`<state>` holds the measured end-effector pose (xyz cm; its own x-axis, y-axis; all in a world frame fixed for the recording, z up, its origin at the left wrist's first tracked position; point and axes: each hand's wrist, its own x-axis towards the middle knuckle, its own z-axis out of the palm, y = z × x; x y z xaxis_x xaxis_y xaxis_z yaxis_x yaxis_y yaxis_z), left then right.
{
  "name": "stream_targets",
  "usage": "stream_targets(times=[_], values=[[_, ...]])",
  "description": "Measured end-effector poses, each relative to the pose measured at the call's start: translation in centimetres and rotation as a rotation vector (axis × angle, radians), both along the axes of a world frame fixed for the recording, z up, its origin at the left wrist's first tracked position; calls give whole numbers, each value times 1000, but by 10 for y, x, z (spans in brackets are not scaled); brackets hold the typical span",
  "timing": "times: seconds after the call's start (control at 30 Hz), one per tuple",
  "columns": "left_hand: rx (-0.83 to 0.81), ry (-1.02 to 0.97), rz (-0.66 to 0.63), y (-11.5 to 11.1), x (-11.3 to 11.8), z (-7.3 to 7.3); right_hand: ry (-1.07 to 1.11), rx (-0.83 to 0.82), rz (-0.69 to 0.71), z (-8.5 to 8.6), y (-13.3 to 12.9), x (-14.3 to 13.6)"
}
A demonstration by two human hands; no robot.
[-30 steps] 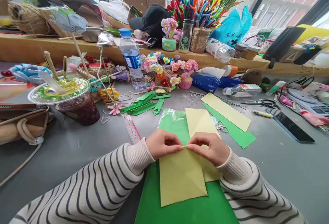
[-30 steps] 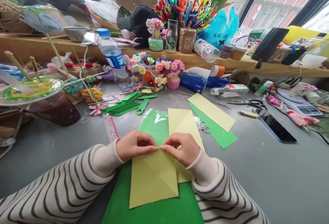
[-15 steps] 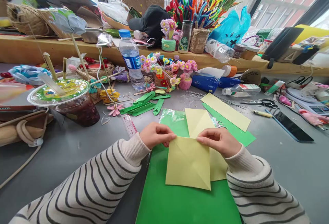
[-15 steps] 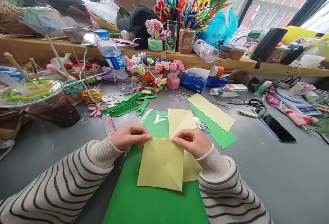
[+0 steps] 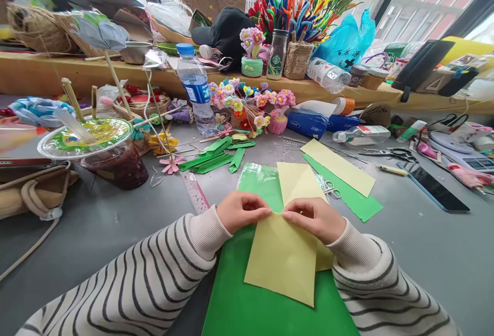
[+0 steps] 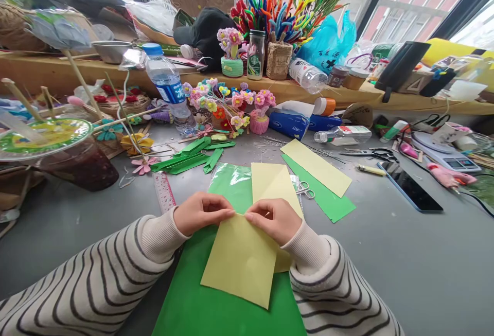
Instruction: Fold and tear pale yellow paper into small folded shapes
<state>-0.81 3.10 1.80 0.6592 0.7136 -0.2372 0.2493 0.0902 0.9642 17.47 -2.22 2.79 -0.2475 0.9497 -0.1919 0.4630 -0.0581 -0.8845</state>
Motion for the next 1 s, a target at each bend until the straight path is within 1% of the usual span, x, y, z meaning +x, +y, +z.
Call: stream_targets(times=[0.13, 0.23, 0.4, 0.73, 0.9, 1.0], values=[[70, 44, -18, -4, 1, 1, 56, -47, -20, -1, 1, 0], [68, 41, 1, -2, -2, 4, 106, -107, -28, 0, 2, 5], [50, 22, 34, 4, -8, 8, 106, -123, -52, 4, 4, 15], [18, -9, 66, 10, -13, 10, 96, -104, -66, 9, 4, 32], [2, -6, 67, 11, -13, 10, 83, -70, -148, 13, 2, 40], [12, -2, 68, 10, -12, 8, 70, 18, -234, 13, 2, 37]])
